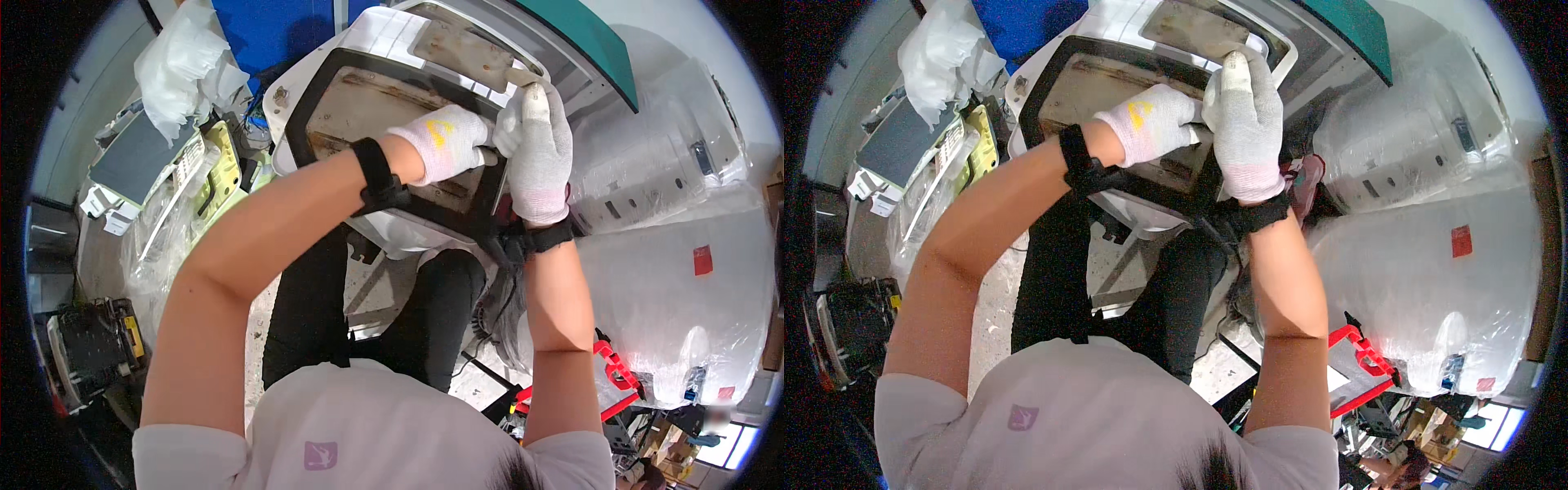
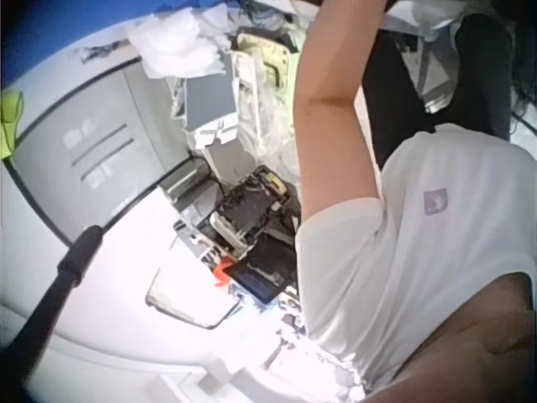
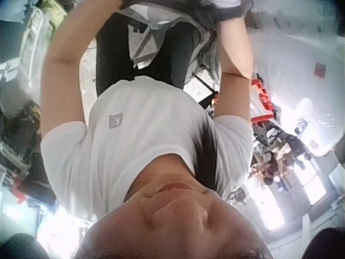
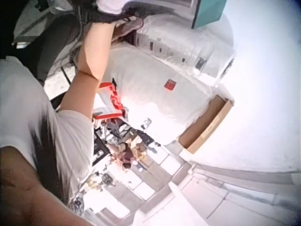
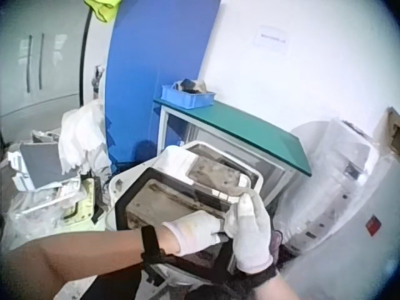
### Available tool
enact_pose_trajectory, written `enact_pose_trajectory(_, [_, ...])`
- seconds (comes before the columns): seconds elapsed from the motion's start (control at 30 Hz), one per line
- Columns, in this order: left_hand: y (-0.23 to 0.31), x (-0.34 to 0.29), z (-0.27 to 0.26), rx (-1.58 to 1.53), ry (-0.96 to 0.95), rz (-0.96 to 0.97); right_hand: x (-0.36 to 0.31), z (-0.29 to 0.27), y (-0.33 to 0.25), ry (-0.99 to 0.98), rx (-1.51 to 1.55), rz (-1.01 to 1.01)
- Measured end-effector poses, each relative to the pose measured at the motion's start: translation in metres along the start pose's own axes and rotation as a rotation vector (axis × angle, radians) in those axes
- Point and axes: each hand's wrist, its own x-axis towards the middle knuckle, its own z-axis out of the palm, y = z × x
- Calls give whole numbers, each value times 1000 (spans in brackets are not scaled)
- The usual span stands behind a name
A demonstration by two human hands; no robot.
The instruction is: The person is removing a metal tray and unscrewing components from a white plastic machine housing using a screwdriver.
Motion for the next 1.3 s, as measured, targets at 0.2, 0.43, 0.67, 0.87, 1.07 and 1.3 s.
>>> enact_pose_trajectory(0.2, [-16,6,16,102,17,58,-13,10,2,163,107,-4])
enact_pose_trajectory(0.43, [-8,3,22,97,128,103,0,-2,8,192,112,-68])
enact_pose_trajectory(0.67, [-7,-9,40,26,343,119,2,-9,1,-107,94,-3])
enact_pose_trajectory(0.87, [1,-17,53,-16,474,56,13,-17,2,-342,100,71])
enact_pose_trajectory(1.07, [20,-24,61,-31,571,-107,19,-17,-1,-539,72,108])
enact_pose_trajectory(1.3, [2,-13,34,-177,288,-70,4,-19,2,-320,45,43])
